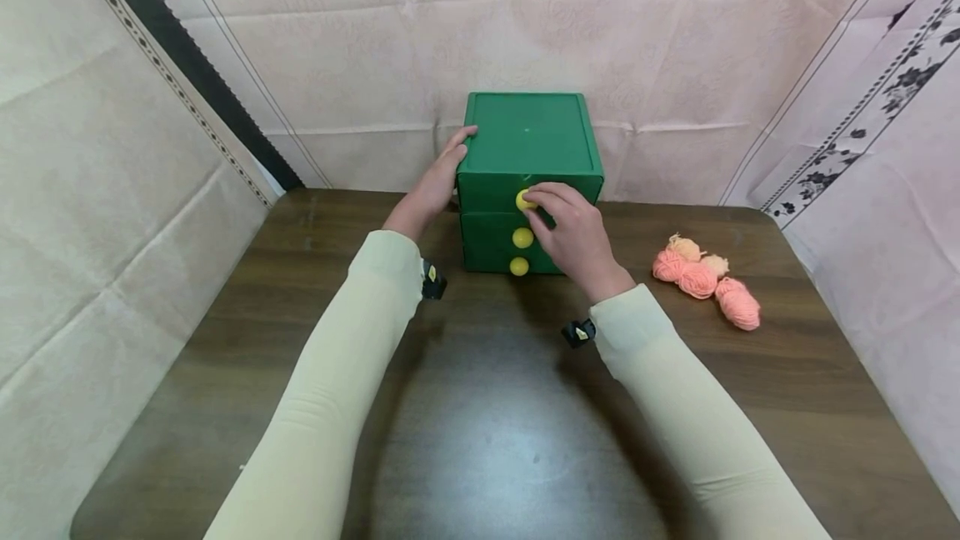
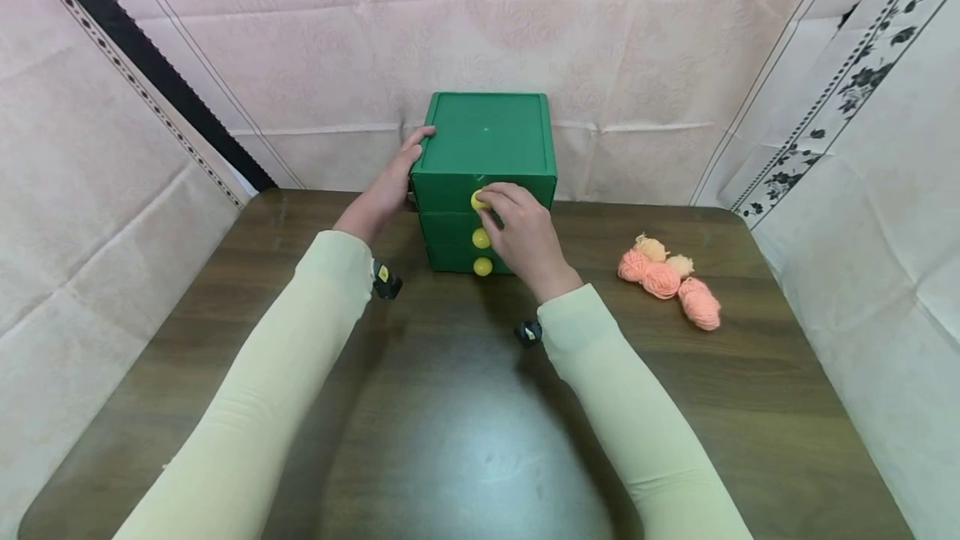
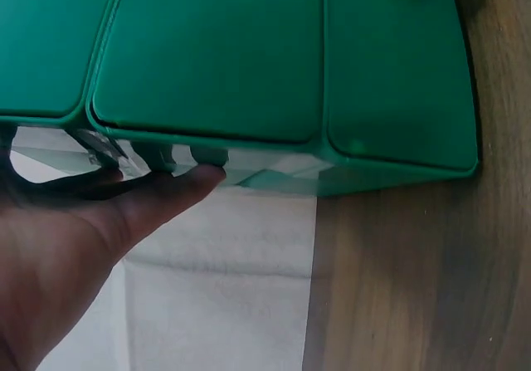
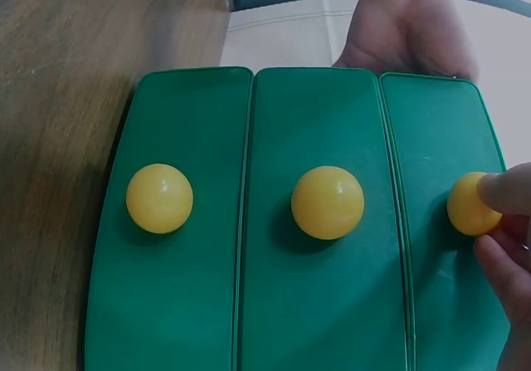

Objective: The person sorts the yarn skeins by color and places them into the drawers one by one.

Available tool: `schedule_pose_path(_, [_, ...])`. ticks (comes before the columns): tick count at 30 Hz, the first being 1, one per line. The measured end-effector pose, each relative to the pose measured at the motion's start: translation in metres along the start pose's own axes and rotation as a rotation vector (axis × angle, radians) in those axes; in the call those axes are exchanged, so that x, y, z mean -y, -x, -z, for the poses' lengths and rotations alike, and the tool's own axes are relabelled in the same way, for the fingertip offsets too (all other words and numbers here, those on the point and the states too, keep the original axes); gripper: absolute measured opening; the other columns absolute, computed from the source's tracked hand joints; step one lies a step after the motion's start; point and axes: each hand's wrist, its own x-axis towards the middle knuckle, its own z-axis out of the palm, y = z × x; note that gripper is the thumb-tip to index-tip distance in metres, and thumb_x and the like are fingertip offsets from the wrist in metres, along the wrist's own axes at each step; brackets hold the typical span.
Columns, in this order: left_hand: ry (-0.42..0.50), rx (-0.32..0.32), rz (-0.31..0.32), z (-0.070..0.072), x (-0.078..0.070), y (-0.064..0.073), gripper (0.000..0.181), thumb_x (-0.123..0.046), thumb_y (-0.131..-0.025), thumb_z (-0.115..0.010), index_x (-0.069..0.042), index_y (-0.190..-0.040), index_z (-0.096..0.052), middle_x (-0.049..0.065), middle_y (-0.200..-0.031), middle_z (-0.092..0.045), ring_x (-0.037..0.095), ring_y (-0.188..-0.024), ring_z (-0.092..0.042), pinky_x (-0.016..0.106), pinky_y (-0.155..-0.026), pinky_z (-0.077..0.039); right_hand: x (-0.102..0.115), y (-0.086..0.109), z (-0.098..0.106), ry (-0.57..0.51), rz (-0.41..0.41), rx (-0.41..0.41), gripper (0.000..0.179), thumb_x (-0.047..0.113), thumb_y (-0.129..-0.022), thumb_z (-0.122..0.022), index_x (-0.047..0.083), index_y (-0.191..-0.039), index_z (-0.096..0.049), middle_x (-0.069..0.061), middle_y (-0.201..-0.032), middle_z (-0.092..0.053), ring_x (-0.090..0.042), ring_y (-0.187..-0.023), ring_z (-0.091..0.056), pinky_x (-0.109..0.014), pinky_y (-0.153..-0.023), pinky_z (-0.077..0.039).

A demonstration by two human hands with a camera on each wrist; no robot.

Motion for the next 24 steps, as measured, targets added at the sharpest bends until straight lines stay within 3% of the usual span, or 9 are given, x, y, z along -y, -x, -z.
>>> schedule_pose_path(6, [0.012,-0.008,0.008,-0.002,0.000,0.002,0.048,-0.035,-0.107,-0.014,-0.033,-0.155,-0.011,-0.003,-0.163,0.001,0.024,-0.149,-0.010,0.055,-0.115,-0.021,0.000,0.001,-0.002,0.006,0.009,0.001,0.022,0.008,-0.085,-0.074,0.002,-0.107,-0.072,-0.010,-0.111,-0.069,-0.024,-0.106,-0.063,-0.037,-0.091,-0.053])
schedule_pose_path(10, [0.012,-0.005,-0.002,-0.002,-0.001,0.003,0.052,-0.041,-0.106,-0.022,-0.032,-0.156,-0.011,-0.001,-0.163,0.000,0.028,-0.148,-0.012,0.056,-0.114,-0.022,-0.001,0.000,-0.002,0.001,0.015,-0.004,0.022,0.008,-0.085,-0.074,0.003,-0.107,-0.072,-0.010,-0.111,-0.069,-0.024,-0.106,-0.063,-0.037,-0.091,-0.053])
schedule_pose_path(18, [-0.035,-0.005,0.024,0.001,0.008,-0.004,0.071,-0.052,-0.094,-0.053,-0.046,-0.151,-0.012,0.008,-0.162,-0.014,0.033,-0.139,-0.034,0.056,-0.106,-0.037,-0.001,0.001,-0.001,0.007,0.005,-0.007,0.024,0.007,-0.084,-0.075,0.002,-0.107,-0.072,-0.010,-0.111,-0.068,-0.023,-0.106,-0.063,-0.036,-0.092,-0.052])
schedule_pose_path(24, [-0.045,-0.019,0.015,0.004,0.023,-0.018,0.072,-0.060,-0.088,-0.059,-0.059,-0.144,-0.015,0.006,-0.159,-0.018,0.032,-0.134,-0.039,0.056,-0.103,-0.040,0.001,0.003,0.000,-0.019,-0.023,-0.026,0.021,0.007,-0.085,-0.074,0.002,-0.106,-0.072,-0.011,-0.112,-0.067,-0.023,-0.107,-0.062,-0.037,-0.092,-0.052])
